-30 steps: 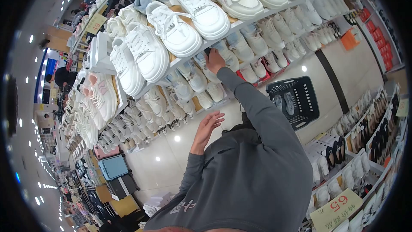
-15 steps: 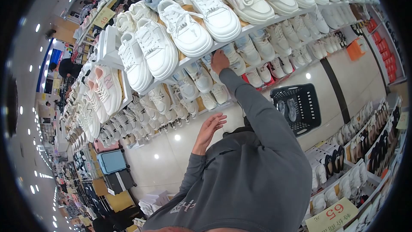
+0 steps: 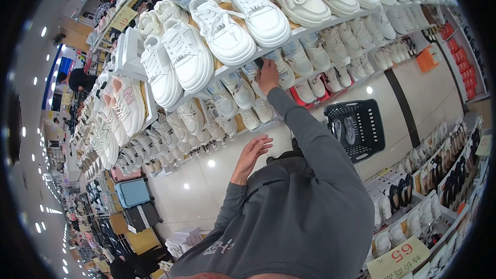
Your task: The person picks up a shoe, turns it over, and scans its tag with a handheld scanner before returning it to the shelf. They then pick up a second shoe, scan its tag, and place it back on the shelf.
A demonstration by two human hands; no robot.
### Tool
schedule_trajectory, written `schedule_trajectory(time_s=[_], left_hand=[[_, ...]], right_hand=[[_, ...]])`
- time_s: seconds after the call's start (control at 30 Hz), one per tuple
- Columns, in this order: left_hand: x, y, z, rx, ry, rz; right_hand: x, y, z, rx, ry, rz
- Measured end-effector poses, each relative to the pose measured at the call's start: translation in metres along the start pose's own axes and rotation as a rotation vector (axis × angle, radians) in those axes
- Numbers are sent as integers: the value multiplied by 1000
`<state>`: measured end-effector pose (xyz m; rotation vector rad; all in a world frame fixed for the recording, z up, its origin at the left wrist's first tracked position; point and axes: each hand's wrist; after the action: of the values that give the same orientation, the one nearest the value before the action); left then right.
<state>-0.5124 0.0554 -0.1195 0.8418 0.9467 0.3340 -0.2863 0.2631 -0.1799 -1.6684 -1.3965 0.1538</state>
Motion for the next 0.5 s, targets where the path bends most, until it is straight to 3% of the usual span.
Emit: schedule_trajectory(time_s=[0.5], left_hand=[[-1,0,-2,0,-1,6]], right_hand=[[2,1,7,30,143,17]])
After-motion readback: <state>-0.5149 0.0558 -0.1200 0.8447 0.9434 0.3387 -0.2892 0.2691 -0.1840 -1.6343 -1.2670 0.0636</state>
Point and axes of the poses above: each hand's wrist, its own x-axis towards the middle knuckle, its own z-axis out of the palm, y = z × x, and after that the axes turned 8 degrees about -z, right-handed
